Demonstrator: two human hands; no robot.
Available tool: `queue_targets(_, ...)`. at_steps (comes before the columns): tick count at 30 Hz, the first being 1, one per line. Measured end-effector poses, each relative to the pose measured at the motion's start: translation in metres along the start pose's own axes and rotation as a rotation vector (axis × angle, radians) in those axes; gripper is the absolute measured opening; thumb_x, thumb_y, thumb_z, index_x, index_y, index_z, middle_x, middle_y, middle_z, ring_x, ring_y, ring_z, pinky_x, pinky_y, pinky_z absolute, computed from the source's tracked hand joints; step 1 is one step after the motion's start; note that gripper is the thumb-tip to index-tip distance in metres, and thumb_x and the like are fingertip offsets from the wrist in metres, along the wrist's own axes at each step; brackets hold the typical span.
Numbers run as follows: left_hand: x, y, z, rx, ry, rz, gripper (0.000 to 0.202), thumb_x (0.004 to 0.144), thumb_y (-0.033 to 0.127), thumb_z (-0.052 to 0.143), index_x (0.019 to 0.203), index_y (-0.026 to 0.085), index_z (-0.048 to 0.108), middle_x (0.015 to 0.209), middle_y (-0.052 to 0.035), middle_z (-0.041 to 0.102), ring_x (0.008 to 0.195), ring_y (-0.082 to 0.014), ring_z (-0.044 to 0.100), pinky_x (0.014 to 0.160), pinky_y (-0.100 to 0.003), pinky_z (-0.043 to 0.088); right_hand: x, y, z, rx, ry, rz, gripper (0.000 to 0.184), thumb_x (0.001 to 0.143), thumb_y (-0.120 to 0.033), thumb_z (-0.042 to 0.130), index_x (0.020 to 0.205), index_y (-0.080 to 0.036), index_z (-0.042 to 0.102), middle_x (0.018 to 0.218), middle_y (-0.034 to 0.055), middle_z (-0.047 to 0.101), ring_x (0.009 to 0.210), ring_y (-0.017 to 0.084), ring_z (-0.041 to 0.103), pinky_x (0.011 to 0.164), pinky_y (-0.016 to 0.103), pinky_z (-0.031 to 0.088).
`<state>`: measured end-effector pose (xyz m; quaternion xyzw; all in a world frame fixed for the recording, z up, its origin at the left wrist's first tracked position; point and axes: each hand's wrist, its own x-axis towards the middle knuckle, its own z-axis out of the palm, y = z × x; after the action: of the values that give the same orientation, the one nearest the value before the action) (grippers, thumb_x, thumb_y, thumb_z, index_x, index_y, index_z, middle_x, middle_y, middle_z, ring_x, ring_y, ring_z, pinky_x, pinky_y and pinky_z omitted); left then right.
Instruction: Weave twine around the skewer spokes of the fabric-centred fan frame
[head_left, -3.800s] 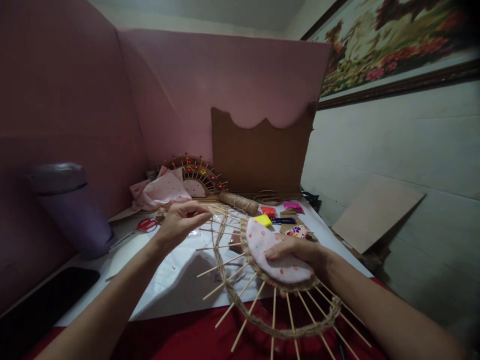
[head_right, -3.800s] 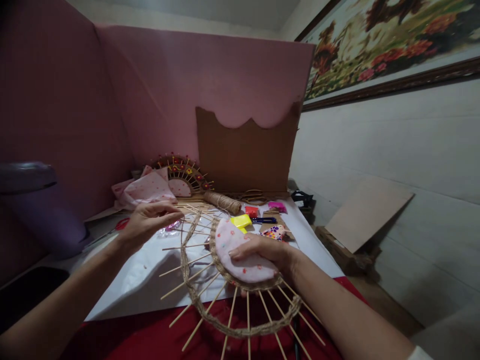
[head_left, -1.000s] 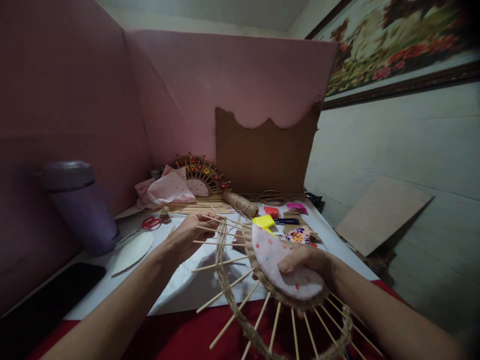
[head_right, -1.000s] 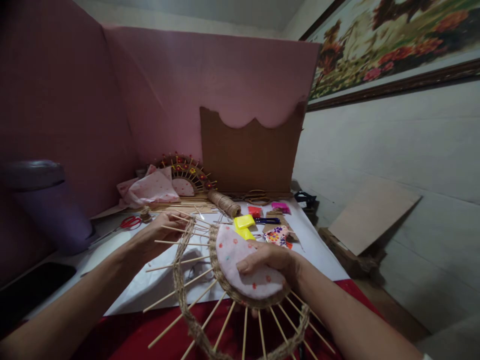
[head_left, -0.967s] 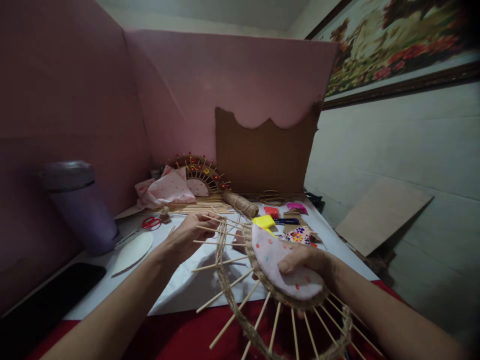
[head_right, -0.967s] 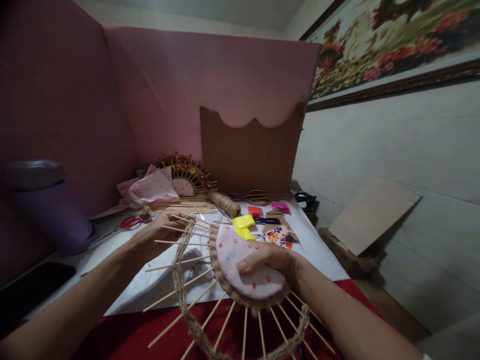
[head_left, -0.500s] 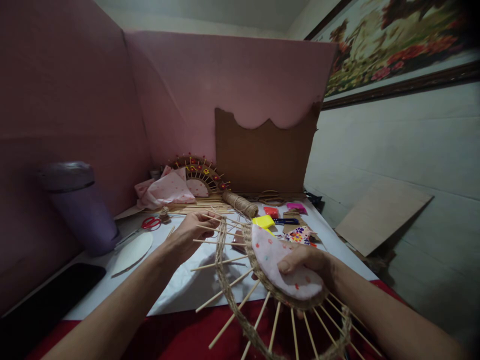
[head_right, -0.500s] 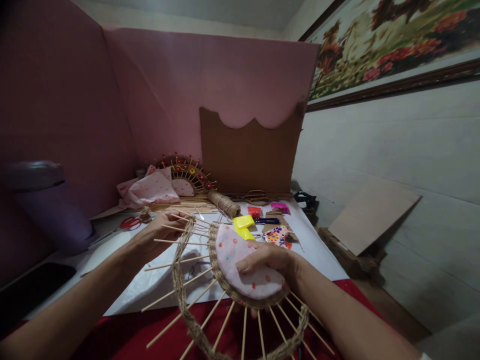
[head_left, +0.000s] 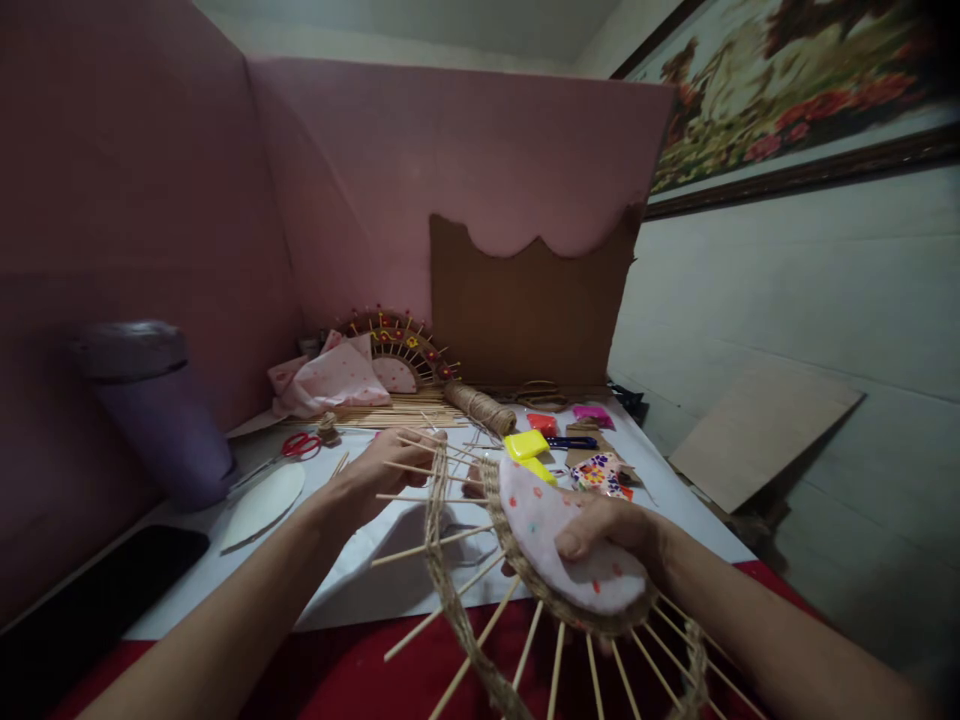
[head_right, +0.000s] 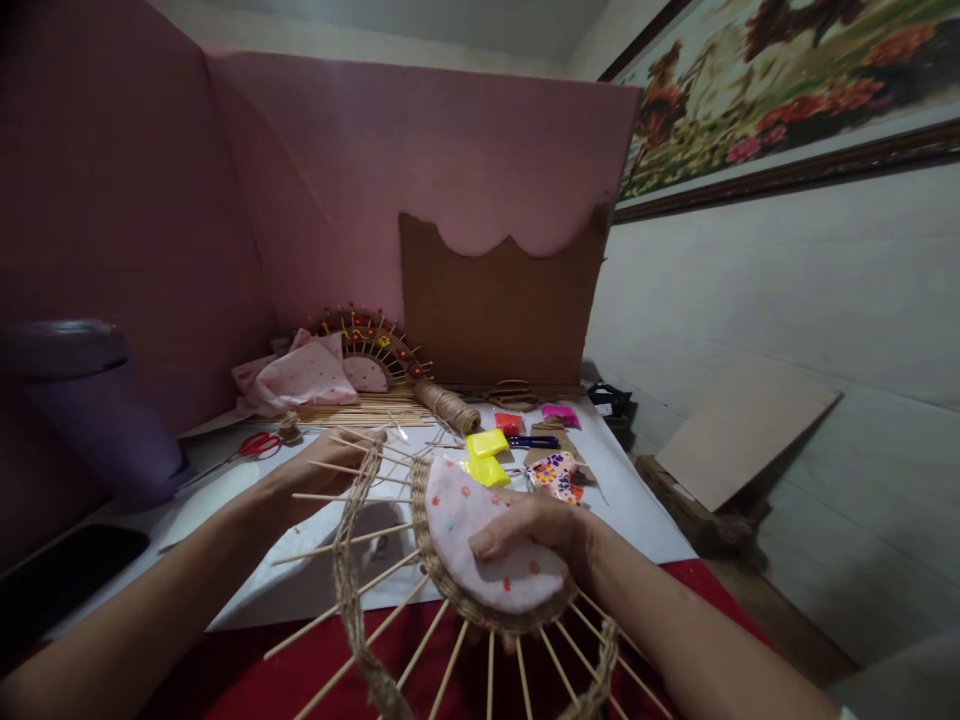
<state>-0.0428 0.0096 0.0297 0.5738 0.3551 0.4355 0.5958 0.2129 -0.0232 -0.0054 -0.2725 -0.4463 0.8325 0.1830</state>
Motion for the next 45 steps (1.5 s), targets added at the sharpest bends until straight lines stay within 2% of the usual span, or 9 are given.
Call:
queue_targets(5, -0.005, 0.008, -0.002, -0.097, -0.021, -0.074, 0.028, 0.068, 0.035, 0.067, 0.054, 0.016, 0.053, 0.053, 0.0034, 0.044, 0.047, -0.0082, 0.036, 0.048, -0.023, 0.030, 0.002, 0.001, 0.007, -0.018, 0.006, 0.052, 0.028, 0.049, -0.015, 0.070, 0.074, -0.006, 0.061, 0.062, 0.0045, 0.065, 0.049, 0.011, 0.061, 0.043, 0.016, 0.049)
queue_targets(12, -0.006, 0.014, -0.018, -0.151, -0.003, -0.066, 0.021, 0.064, 0.031, 0.072, 0.063, 0.016, 0.057, 0.060, 0.0023, 0.052, 0.052, -0.0078, 0.045, 0.054, -0.021, 0.037, 0.003, -0.003, 0.008, -0.064, -0.005, 0.085, 0.030, 0.049, -0.018, 0.070, 0.076, -0.006, 0.062, 0.062, 0.0036, 0.064, 0.046, 0.010, 0.059, 0.041, 0.016, 0.047)
queue_targets(19, -0.007, 0.019, -0.020, -0.031, -0.070, -0.018, 0.021, 0.068, 0.029, 0.068, 0.059, 0.013, 0.060, 0.058, 0.0013, 0.050, 0.052, -0.0081, 0.041, 0.052, -0.022, 0.032, 0.002, -0.006, 0.007, -0.115, 0.024, 0.125, 0.030, 0.049, -0.020, 0.072, 0.073, -0.006, 0.062, 0.062, 0.0031, 0.063, 0.048, 0.010, 0.059, 0.043, 0.016, 0.047)
queue_targets(25, -0.008, 0.026, -0.020, 0.158, -0.019, 0.054, 0.011, 0.064, 0.022, 0.071, 0.058, 0.014, 0.067, 0.060, -0.0010, 0.055, 0.058, -0.0110, 0.043, 0.058, -0.025, 0.031, -0.002, -0.011, 0.011, -0.113, 0.091, 0.128, 0.024, 0.053, -0.018, 0.070, 0.072, -0.008, 0.060, 0.059, 0.0020, 0.062, 0.045, 0.009, 0.058, 0.040, 0.014, 0.045)
queue_targets(27, -0.006, 0.027, -0.019, 0.236, 0.013, 0.108, 0.008, 0.061, 0.022, 0.073, 0.059, 0.016, 0.069, 0.061, -0.0003, 0.054, 0.060, -0.0111, 0.043, 0.058, -0.025, 0.030, -0.002, -0.014, 0.013, -0.107, 0.118, 0.113, 0.022, 0.055, -0.017, 0.069, 0.073, -0.009, 0.060, 0.059, 0.0018, 0.062, 0.044, 0.009, 0.058, 0.038, 0.013, 0.044)
queue_targets(30, -0.003, 0.027, -0.016, 0.470, 0.095, 0.275, 0.007, 0.058, 0.024, 0.075, 0.060, 0.019, 0.071, 0.066, 0.0000, 0.050, 0.064, -0.0128, 0.043, 0.058, -0.026, 0.030, -0.001, -0.016, 0.014, -0.124, 0.155, 0.069, 0.021, 0.057, -0.017, 0.068, 0.074, -0.008, 0.059, 0.059, 0.0020, 0.063, 0.043, 0.009, 0.057, 0.038, 0.014, 0.044)
queue_targets(33, -0.001, 0.024, -0.013, 0.733, 0.176, 0.454, 0.004, 0.061, 0.025, 0.073, 0.060, 0.021, 0.072, 0.067, 0.0000, 0.046, 0.068, -0.0150, 0.043, 0.062, -0.027, 0.033, -0.001, -0.017, 0.013, -0.150, 0.205, 0.050, 0.019, 0.059, -0.017, 0.068, 0.072, -0.008, 0.058, 0.058, 0.0018, 0.062, 0.043, 0.009, 0.057, 0.040, 0.015, 0.045)
queue_targets(36, -0.002, 0.023, -0.012, 0.906, 0.231, 0.547, 0.004, 0.065, 0.024, 0.071, 0.061, 0.025, 0.072, 0.066, 0.0001, 0.047, 0.070, -0.0164, 0.043, 0.065, -0.029, 0.034, -0.002, -0.019, 0.013, -0.172, 0.215, 0.056, 0.020, 0.061, -0.018, 0.067, 0.076, -0.008, 0.059, 0.062, 0.0031, 0.063, 0.045, 0.009, 0.058, 0.043, 0.016, 0.046)
queue_targets(45, -0.004, 0.018, -0.004, 0.883, 0.270, 0.602, 0.012, 0.072, 0.018, 0.062, 0.073, 0.023, 0.073, 0.063, -0.0021, 0.062, 0.061, -0.0159, 0.048, 0.062, -0.028, 0.034, -0.003, -0.027, 0.022, -0.212, 0.248, -0.004, 0.017, 0.060, -0.019, 0.067, 0.072, -0.009, 0.058, 0.059, 0.0012, 0.059, 0.044, 0.007, 0.054, 0.042, 0.015, 0.044)
